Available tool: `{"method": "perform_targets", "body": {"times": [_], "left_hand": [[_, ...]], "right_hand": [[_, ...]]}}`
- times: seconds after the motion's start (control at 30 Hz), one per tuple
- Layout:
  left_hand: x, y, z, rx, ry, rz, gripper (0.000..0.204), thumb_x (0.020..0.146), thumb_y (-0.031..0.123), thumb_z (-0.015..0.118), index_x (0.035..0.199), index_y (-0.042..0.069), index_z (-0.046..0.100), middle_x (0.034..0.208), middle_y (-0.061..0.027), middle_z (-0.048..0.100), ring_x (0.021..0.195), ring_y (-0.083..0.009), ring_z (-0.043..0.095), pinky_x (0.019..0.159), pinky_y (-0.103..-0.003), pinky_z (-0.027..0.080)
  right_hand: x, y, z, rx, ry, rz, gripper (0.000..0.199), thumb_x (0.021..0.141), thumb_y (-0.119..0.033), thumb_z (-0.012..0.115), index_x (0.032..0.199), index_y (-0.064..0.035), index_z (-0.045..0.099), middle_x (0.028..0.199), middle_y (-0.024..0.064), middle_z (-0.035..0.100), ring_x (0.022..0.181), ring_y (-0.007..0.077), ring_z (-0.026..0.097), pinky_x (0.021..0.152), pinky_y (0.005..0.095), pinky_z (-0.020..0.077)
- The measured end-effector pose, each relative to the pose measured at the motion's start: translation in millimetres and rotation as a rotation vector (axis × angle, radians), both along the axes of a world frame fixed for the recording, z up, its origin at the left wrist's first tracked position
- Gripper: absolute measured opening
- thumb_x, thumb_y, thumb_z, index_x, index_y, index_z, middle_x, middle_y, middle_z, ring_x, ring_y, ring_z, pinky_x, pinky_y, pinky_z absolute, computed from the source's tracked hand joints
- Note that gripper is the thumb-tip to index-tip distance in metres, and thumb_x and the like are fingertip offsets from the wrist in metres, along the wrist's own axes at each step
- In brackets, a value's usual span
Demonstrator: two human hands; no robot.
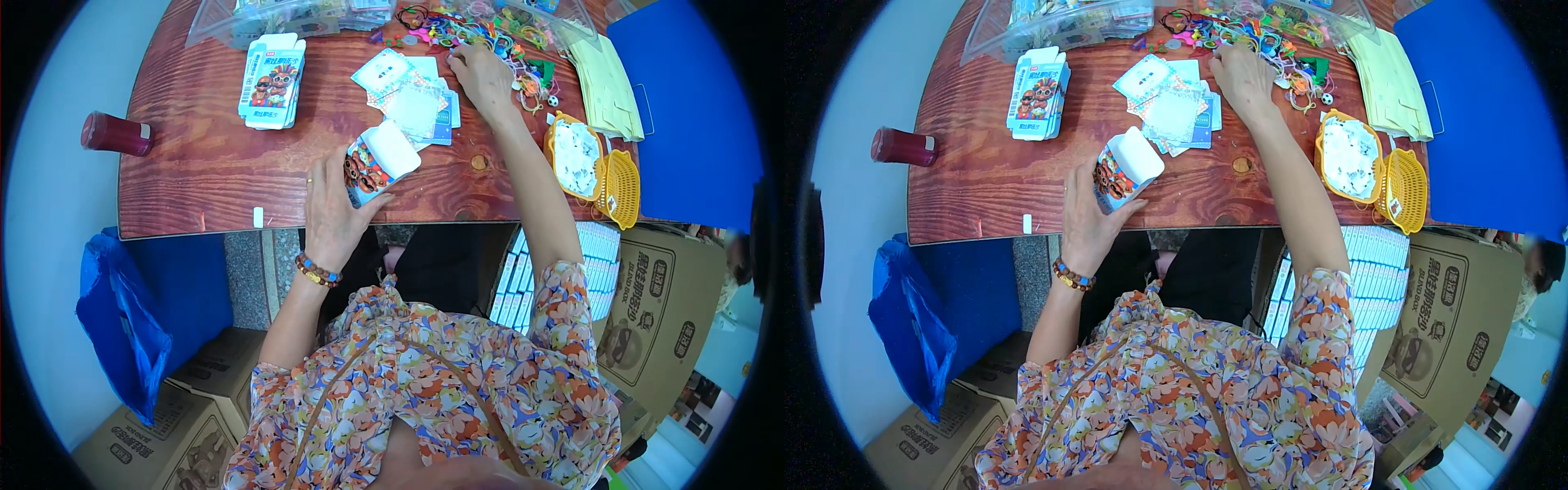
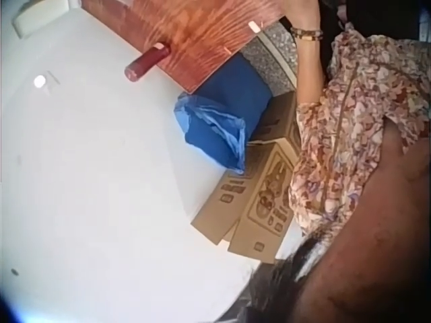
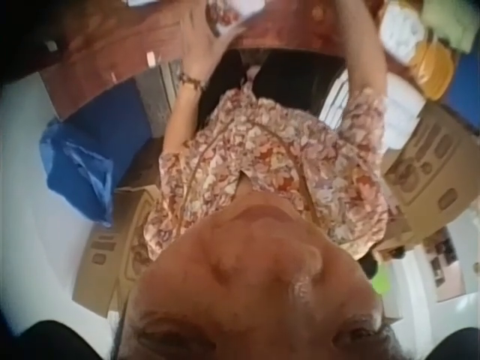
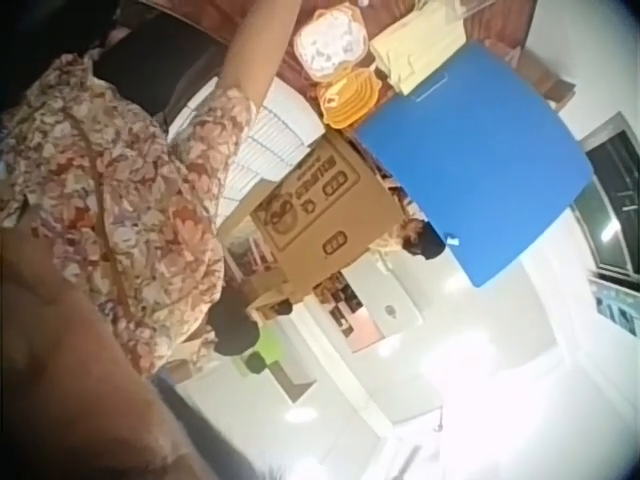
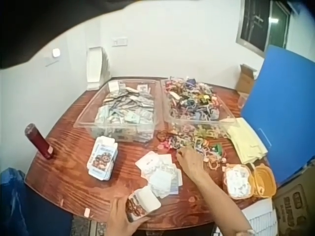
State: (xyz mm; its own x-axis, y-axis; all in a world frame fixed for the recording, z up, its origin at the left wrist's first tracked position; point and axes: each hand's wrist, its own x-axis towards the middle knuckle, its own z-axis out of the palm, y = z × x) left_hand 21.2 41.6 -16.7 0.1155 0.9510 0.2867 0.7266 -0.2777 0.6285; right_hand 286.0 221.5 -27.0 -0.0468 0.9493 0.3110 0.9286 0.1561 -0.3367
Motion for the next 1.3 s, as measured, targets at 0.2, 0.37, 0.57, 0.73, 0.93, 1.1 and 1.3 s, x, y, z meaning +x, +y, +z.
{"method": "perform_targets", "body": {"times": [0.2,0.37,0.57,0.73,0.93,1.1,1.3], "left_hand": [[-4,0,1,-0.063,-0.013,0.025,0.084,0.064,0.022,0.090,0.132,0.001,0.045,0.118,-0.0192,0.052,0.110,-0.0390,0.052,0.093,-0.047,0.047],[-4,1,1,-0.033,-0.032,0.006,0.084,0.064,0.021,0.089,0.133,0.002,0.045,0.118,-0.0186,0.052,0.111,-0.0387,0.053,0.092,-0.047,0.047],[-6,3,-1,-0.026,-0.021,-0.002,0.085,0.064,0.021,0.090,0.133,0.002,0.045,0.119,-0.0191,0.052,0.111,-0.0385,0.053,0.091,-0.047,0.048],[-7,0,-5,-0.025,-0.008,0.008,0.086,0.063,0.021,0.090,0.133,0.002,0.045,0.118,-0.0192,0.052,0.110,-0.0386,0.054,0.091,-0.047,0.049],[-3,-1,-2,-0.029,0.014,0.006,0.086,0.063,0.021,0.090,0.133,0.002,0.045,0.118,-0.0197,0.052,0.109,-0.0392,0.054,0.090,-0.047,0.049],[0,3,-4,-0.012,-0.017,-0.011,0.084,0.062,0.018,0.090,0.132,0.002,0.046,0.114,-0.0200,0.052,0.105,-0.0403,0.054,0.088,-0.048,0.047],[5,5,2,-0.021,-0.017,-0.018,0.083,0.063,0.019,0.090,0.131,0.003,0.046,0.112,-0.0196,0.052,0.105,-0.0400,0.054,0.087,-0.048,0.048]], "right_hand": [[-4,17,-7,0.003,-0.251,-0.154,0.024,0.089,-0.029,0.063,0.100,-0.0082,0.069,0.107,0.0132,0.066,0.093,0.0353,0.067,0.076,0.0501,0.0523],[0,16,-1,-0.080,-0.241,-0.155,0.022,0.089,-0.026,0.062,0.102,-0.0102,0.070,0.109,0.0116,0.066,0.097,0.0338,0.066,0.078,0.0490,0.0527],[0,21,1,-0.035,-0.257,0.016,0.030,0.088,-0.025,0.060,0.115,-0.0166,0.069,0.112,0.0102,0.066,0.103,0.0322,0.065,0.082,0.0471,0.0536],[-5,20,7,-0.066,-0.289,0.048,0.031,0.089,-0.026,0.058,0.117,-0.0174,0.069,0.115,0.0104,0.067,0.103,0.0320,0.066,0.081,0.0464,0.0544],[-8,25,-2,-0.082,-0.370,0.060,0.028,0.089,-0.029,0.057,0.110,-0.0162,0.071,0.100,0.0117,0.071,0.093,0.0331,0.069,0.078,0.0471,0.0549],[-14,-4,25,-0.080,-0.180,0.038,0.023,0.088,-0.029,0.060,0.098,-0.0101,0.069,0.093,0.0107,0.071,0.089,0.0311,0.069,0.076,0.0444,0.0526],[-39,-101,75,0.014,0.319,0.650,0.014,0.085,-0.016,0.068,0.095,-0.0069,0.067,0.123,0.0082,0.062,0.126,0.0305,0.052,0.105,0.0418,0.0401]]}}
